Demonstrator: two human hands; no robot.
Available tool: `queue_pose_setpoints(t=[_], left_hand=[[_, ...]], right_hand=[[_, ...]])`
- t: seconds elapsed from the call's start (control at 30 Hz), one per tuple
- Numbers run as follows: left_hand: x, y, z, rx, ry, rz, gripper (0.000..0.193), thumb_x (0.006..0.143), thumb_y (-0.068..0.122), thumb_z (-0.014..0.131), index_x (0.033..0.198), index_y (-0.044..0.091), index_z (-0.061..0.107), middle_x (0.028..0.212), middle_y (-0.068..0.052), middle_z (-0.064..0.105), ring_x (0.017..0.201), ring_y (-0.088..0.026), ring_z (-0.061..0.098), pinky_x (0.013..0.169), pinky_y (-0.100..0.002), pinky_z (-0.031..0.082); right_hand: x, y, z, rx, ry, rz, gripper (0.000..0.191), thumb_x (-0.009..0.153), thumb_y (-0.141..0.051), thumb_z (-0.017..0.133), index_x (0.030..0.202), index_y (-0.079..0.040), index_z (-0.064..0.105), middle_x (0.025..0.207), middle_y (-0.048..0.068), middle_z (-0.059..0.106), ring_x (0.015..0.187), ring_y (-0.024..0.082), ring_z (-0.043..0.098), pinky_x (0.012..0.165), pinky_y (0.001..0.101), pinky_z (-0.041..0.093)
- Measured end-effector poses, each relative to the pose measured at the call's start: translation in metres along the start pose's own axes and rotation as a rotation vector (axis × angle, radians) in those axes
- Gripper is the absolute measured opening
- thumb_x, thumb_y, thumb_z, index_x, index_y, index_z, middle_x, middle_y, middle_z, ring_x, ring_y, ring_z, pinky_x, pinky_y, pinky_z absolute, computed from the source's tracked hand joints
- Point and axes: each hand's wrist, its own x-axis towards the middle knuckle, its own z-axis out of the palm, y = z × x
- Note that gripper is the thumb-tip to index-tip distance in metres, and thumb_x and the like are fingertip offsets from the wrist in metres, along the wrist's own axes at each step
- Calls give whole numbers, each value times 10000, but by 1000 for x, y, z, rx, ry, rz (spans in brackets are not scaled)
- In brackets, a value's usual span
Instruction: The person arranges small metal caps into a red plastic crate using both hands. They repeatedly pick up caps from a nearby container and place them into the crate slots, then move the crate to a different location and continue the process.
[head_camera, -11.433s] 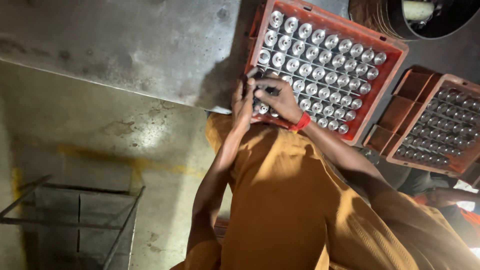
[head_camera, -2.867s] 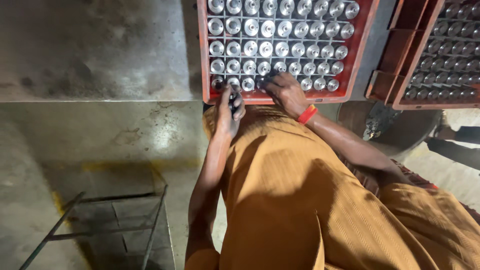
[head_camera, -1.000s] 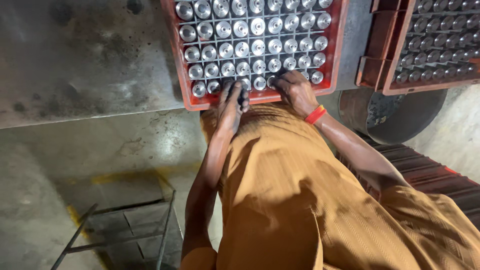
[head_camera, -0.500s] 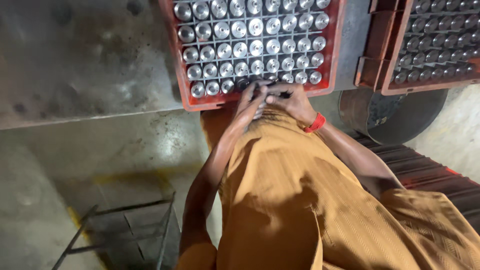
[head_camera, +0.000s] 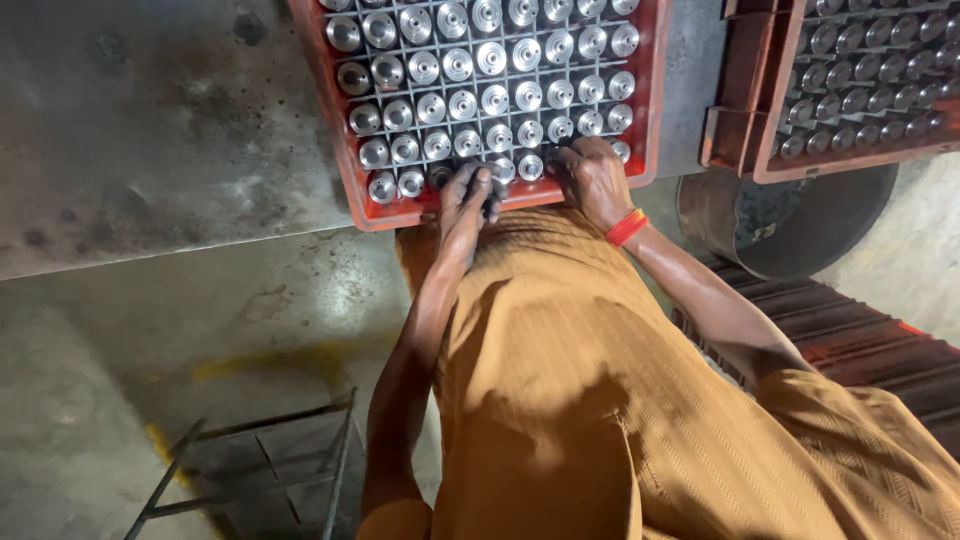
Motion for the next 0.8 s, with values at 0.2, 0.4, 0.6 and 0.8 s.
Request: queue_pose_setpoints(t=[0.2, 0.4, 0.6, 0.8], left_hand=[[-10, 27, 22, 242, -93, -21, 425, 1081, 351, 595, 1401, 75, 633, 763, 49, 484, 579, -22, 382, 466, -191, 266], [-7, 27, 44, 304, -97, -92, 428, 1025, 365, 616, 1362, 104, 572, 776, 1, 562, 547, -41, 454, 420, -205, 301], [-2, 37, 11, 673, 242, 521, 188, 1108, 232, 624, 1236, 100, 662, 1092, -72, 703, 947, -178, 645, 870, -355, 528], [-10, 77, -16, 1003, 645, 598, 160, 1024, 170, 653, 1160, 88, 675, 1117, -81, 700, 935, -228, 660, 849, -399, 550]], right_hand=[[-4, -12, -17, 200, 53, 25, 383, 855, -190, 821, 1175, -12, 706, 1028, 168, 698, 968, 351, 663, 843, 448, 515], [-5, -26, -11, 761, -147, 376, 232, 993, -185, 759, 1177, -44, 767, 1049, 17, 763, 921, 124, 652, 810, 365, 537], [-12, 9, -40, 266, 200, 245, 223, 908, -126, 763, 1127, -86, 751, 1087, 64, 750, 973, 252, 679, 811, 425, 542], [-21, 32, -29, -40, 73, -14, 164, 898, -124, 809, 1042, -61, 763, 952, 121, 686, 949, 351, 608, 824, 450, 502]])
